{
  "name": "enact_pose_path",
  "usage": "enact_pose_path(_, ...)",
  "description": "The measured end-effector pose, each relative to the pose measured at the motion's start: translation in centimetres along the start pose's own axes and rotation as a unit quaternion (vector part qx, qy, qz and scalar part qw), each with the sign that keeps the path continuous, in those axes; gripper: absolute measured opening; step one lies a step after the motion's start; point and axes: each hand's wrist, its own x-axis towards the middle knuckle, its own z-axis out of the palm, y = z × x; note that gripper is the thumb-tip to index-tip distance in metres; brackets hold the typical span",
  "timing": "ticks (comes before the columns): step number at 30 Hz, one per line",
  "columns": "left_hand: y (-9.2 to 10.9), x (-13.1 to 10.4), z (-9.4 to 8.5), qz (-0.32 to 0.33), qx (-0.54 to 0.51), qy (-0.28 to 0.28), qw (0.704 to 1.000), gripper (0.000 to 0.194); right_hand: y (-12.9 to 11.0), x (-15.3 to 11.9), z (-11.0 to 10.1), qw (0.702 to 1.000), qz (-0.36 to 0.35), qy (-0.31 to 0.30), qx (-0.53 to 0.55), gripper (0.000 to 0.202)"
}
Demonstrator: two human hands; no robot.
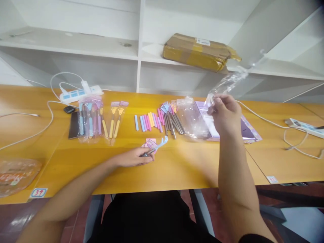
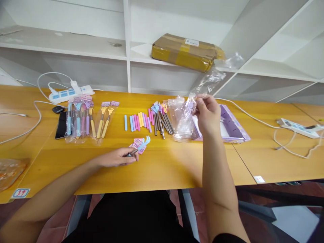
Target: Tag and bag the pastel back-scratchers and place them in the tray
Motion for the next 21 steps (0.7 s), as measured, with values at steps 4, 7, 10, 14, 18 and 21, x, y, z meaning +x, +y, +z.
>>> enact_pose_path(4,0.0,0.0,0.0,0.001,-0.076,0.018,0.997,0.036,6.2,5.5,-2.1,0.953,0.055,-0.033,-0.296,0.03)
enact_pose_path(7,0.1,0.2,0.0,0.028,-0.072,0.043,0.996,0.039,9.5,5.3,-1.2,0.887,0.056,-0.093,-0.449,0.05)
enact_pose_path(10,0.3,0.5,0.1,0.021,-0.069,0.054,0.996,0.045,11.4,4.6,-0.3,0.84,0.012,-0.109,-0.532,0.067)
enact_pose_path(14,0.6,0.6,0.2,0.033,-0.081,0.064,0.994,0.048,10.6,5.2,-0.1,0.833,-0.034,-0.104,-0.542,0.058)
enact_pose_path(18,0.2,0.6,0.1,0.071,-0.062,0.101,0.99,0.042,5.2,2.4,1.2,0.893,-0.078,-0.059,-0.44,0.034)
enact_pose_path(21,-0.3,0.5,0.1,0.11,0.04,0.156,0.981,0.036,-0.4,-4.3,3.7,0.919,-0.04,-0.301,-0.253,0.022)
